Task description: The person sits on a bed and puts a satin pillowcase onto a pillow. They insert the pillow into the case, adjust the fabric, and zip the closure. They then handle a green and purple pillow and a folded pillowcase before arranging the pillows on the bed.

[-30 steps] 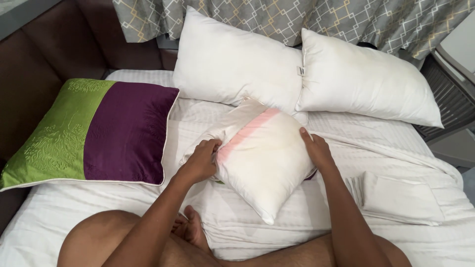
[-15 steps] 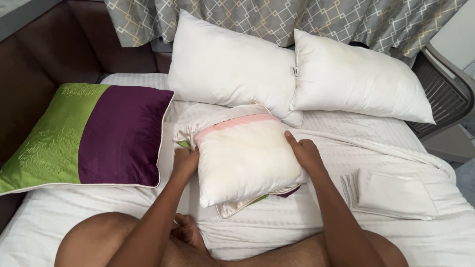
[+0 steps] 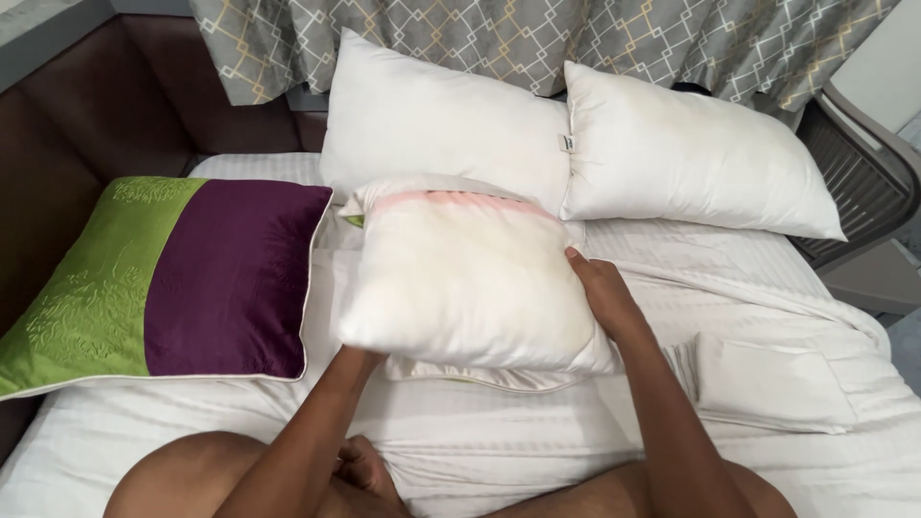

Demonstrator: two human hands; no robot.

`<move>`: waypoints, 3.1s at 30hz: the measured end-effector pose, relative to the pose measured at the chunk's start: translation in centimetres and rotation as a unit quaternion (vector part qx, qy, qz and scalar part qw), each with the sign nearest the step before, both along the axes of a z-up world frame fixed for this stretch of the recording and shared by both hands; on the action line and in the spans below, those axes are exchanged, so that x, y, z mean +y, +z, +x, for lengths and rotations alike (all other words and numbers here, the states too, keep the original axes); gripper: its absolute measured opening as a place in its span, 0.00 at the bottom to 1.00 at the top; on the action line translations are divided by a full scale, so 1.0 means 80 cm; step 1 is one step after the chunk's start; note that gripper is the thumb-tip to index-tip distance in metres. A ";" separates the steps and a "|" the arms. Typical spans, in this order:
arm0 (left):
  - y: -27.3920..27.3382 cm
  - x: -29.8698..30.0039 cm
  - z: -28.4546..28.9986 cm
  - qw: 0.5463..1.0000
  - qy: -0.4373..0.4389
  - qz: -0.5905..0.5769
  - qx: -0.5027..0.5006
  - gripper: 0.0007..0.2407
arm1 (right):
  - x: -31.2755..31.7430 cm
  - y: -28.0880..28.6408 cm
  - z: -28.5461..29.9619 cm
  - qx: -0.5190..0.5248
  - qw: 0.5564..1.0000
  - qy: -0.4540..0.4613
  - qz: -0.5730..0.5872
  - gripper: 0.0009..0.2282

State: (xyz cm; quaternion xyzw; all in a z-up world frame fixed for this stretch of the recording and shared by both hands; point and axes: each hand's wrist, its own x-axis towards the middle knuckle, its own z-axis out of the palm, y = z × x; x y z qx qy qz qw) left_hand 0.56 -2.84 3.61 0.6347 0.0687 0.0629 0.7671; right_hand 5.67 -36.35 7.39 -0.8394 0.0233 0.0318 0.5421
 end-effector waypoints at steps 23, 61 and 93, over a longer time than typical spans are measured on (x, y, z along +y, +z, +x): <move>-0.103 0.000 0.044 0.917 0.180 0.338 -0.113 0.20 | 0.202 0.045 -0.150 -0.437 0.770 0.322 -0.336 0.48; -0.039 -0.049 0.044 0.591 0.007 0.788 -0.172 0.10 | 0.145 0.042 -0.074 -0.493 0.853 0.168 -0.042 0.30; 0.053 -0.001 0.001 0.736 -0.182 0.639 -0.129 0.06 | 0.189 -0.006 0.029 -0.199 0.791 0.397 -0.422 0.16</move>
